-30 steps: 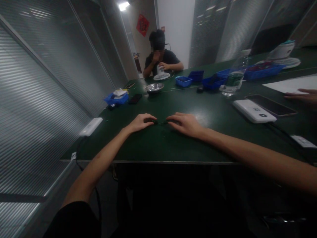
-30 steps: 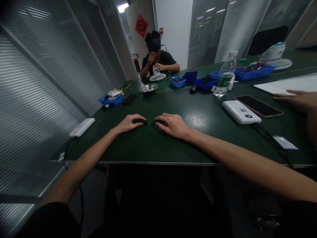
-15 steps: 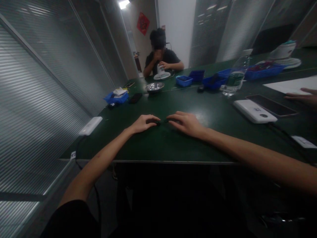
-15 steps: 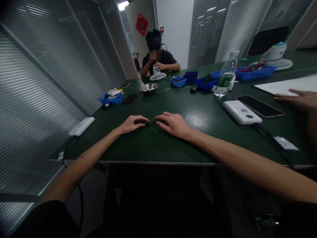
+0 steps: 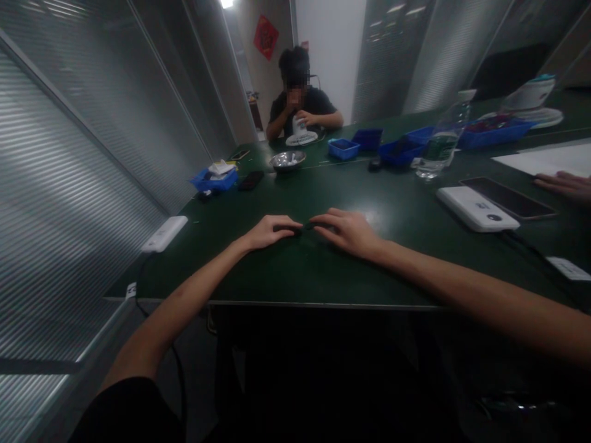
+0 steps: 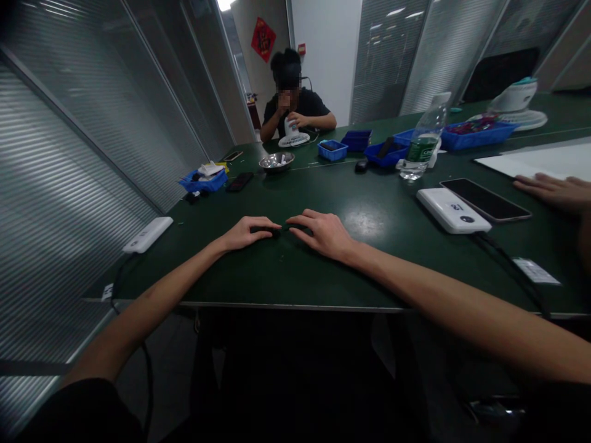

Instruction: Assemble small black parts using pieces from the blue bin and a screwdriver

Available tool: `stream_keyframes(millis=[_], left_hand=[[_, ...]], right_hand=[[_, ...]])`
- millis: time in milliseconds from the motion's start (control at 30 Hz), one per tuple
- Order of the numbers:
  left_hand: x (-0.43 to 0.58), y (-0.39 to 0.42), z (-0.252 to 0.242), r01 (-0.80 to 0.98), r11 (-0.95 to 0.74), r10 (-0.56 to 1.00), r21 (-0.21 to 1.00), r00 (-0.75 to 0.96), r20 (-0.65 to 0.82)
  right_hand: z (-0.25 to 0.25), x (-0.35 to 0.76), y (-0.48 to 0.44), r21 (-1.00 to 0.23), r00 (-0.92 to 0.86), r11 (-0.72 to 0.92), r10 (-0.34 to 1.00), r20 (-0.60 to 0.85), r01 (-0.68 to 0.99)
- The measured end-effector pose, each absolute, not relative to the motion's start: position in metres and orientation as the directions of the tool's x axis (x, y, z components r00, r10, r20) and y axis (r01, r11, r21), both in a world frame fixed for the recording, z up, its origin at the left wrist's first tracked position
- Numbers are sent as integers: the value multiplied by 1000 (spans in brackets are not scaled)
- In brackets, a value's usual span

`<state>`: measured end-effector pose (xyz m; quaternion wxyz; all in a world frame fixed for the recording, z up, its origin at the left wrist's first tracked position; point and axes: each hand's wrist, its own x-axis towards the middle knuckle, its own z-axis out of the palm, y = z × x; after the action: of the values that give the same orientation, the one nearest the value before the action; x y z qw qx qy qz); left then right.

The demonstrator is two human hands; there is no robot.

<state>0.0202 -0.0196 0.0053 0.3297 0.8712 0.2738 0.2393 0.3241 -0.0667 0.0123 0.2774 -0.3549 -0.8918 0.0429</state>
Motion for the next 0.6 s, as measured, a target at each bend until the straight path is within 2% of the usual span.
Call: stream_keyframes(millis=[167, 267, 467, 600], left_hand=[[23, -22, 5, 334, -649, 624, 683, 748, 227], [22, -22, 3, 349, -664, 637, 662, 727, 256], [11, -16, -2, 472, -694, 688, 543, 657, 307], [9, -13, -5, 497, -678, 712, 542, 628, 314]], right_hand=[[8, 324, -61, -300, -576, 722, 683, 448, 623], [9, 325, -60, -370, -529, 680, 729, 434, 633], [16, 332, -57, -528, -374, 551, 832, 411, 646], [16, 336, -53, -609, -356, 502, 865, 354, 614]])
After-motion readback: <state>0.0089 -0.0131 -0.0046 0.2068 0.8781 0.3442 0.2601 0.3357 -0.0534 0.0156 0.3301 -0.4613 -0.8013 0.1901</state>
